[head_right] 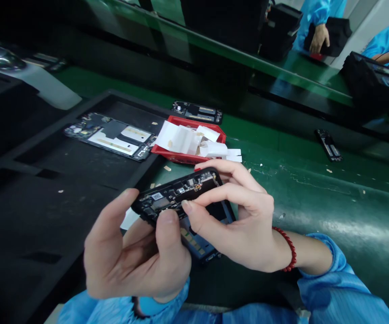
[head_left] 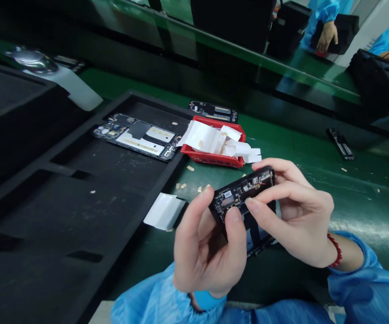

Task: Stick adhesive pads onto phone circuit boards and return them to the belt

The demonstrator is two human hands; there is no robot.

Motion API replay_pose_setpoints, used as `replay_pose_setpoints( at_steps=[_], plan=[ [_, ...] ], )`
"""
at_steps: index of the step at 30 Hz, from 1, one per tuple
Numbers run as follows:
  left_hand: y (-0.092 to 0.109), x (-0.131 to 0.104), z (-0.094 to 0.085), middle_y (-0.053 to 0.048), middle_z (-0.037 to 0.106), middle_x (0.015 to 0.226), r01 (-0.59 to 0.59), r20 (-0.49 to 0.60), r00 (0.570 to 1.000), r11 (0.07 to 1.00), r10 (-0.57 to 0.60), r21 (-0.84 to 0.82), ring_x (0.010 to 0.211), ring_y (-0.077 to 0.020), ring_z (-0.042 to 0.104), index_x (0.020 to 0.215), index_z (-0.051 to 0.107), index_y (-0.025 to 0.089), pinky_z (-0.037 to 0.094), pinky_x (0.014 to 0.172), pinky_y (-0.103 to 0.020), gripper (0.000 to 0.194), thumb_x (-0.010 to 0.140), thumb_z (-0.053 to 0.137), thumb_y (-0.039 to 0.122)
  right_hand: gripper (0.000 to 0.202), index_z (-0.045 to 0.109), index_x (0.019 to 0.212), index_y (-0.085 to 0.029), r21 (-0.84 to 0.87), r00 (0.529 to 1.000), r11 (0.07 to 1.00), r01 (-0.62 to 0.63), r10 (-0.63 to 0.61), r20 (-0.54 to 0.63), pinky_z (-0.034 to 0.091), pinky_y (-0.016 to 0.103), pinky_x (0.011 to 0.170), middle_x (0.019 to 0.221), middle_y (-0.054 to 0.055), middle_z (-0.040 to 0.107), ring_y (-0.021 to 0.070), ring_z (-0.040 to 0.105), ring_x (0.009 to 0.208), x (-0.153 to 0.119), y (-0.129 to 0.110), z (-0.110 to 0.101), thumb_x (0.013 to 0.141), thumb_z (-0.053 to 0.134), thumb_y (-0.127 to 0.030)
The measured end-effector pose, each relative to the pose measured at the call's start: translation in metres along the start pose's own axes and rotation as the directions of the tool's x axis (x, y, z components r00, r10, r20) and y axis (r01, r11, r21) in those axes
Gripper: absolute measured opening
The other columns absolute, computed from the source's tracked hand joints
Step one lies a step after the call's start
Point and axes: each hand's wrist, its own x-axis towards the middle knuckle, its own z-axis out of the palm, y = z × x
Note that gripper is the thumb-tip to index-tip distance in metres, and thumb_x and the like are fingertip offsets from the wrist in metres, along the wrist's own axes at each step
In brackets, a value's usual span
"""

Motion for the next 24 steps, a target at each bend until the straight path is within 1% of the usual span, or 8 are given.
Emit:
replay_pose_setpoints(
  at_steps=[2,5,11,14,17,19,21,24],
  plan=[
    [0.0009,0.001,0.0008,-0.002,0.08,0.098,-0.022,-0.01,1.0,1.0,0.022,-0.021,0.068,-0.0155,0.077,0.118,0.073,0.018,0.067,0.064,-0.026,0.028,0.09,0.072,0.017,0.017,0.074,0.077,-0.025,-0.007,1.0,1.0,0.005,-0.005,0.0,0.062,0.045,0.091,0.113,0.007,0.071,0.0253,0.071,0.105,-0.0001,0.0004,0.0004,0.081,0.078,-0.008],
    [0.0025,0.0019,0.0026,0.0,0.08,0.097,-0.011,-0.003,1.0,0.998,0.011,-0.058,0.07,-0.0143,0.077,0.118,0.072,0.02,0.067,0.065,-0.024,0.031,0.088,0.074,0.015,0.018,0.074,0.076,-0.025,-0.008,1.0,1.0,0.004,-0.004,-0.015,0.063,0.046,0.091,0.113,0.007,0.072,0.0254,0.071,0.103,-0.0009,0.0005,0.0011,0.08,0.078,-0.008],
    [0.0,0.0022,0.0029,-0.002,0.078,0.094,-0.013,-0.004,1.0,1.0,0.013,0.027,0.064,-0.0142,0.075,0.111,0.07,0.014,0.067,0.061,-0.025,0.026,0.086,0.075,0.017,0.017,0.075,0.077,-0.025,0.008,0.999,1.0,-0.005,0.005,-0.031,0.065,0.044,0.088,0.114,0.007,0.071,0.0244,0.072,0.099,-0.0036,0.001,0.0026,0.081,0.077,-0.009],
    [-0.0023,0.0028,0.0013,-0.003,0.078,0.094,-0.019,0.009,1.0,0.999,0.019,0.039,0.064,-0.0136,0.075,0.111,0.07,0.013,0.066,0.061,-0.024,0.026,0.086,0.075,0.017,0.017,0.076,0.08,-0.024,0.011,1.0,1.0,0.013,-0.013,-0.024,0.064,0.044,0.091,0.117,0.008,0.071,0.0249,0.072,0.104,-0.0038,0.0011,0.0023,0.082,0.077,-0.007],
    [-0.003,0.0036,0.001,-0.001,0.079,0.095,-0.033,0.024,0.999,0.999,0.033,-0.001,0.067,-0.0123,0.075,0.116,0.071,0.015,0.065,0.064,-0.022,0.032,0.084,0.075,0.01,0.017,0.076,0.082,-0.024,0.006,1.0,1.0,0.02,-0.02,-0.003,0.064,0.045,0.093,0.125,0.008,0.071,0.0263,0.073,0.108,-0.0039,0.0011,0.0011,0.083,0.075,-0.007],
    [-0.0028,0.0043,0.0012,0.001,0.079,0.096,-0.036,0.027,0.999,0.999,0.036,-0.029,0.069,-0.0103,0.075,0.119,0.071,0.018,0.064,0.068,-0.019,0.04,0.081,0.076,0.005,0.017,0.076,0.084,-0.025,0.012,1.0,1.0,0.018,-0.018,0.005,0.065,0.046,0.092,0.128,0.008,0.071,0.0262,0.074,0.106,-0.0043,0.0014,0.0004,0.084,0.074,-0.008],
    [-0.0024,0.0051,0.0011,0.002,0.08,0.096,-0.035,0.031,0.999,0.999,0.036,-0.04,0.069,-0.01,0.075,0.12,0.072,0.019,0.064,0.069,-0.018,0.043,0.08,0.076,0.004,0.018,0.077,0.084,-0.025,0.016,1.0,1.0,0.02,-0.02,-0.001,0.065,0.046,0.09,0.128,0.008,0.071,0.0262,0.074,0.105,-0.0045,0.0019,0.0004,0.084,0.074,-0.008],
    [-0.0015,0.0063,0.0002,0.0,0.08,0.093,-0.006,0.057,0.998,1.0,0.007,-0.018,0.067,-0.0124,0.076,0.119,0.071,0.017,0.065,0.066,-0.021,0.035,0.084,0.075,0.009,0.018,0.077,0.083,-0.025,0.016,0.999,0.999,0.037,-0.036,-0.017,0.065,0.046,0.091,0.126,0.008,0.072,0.0281,0.072,0.112,-0.0044,0.0024,0.0007,0.083,0.075,-0.007]
  ],
)
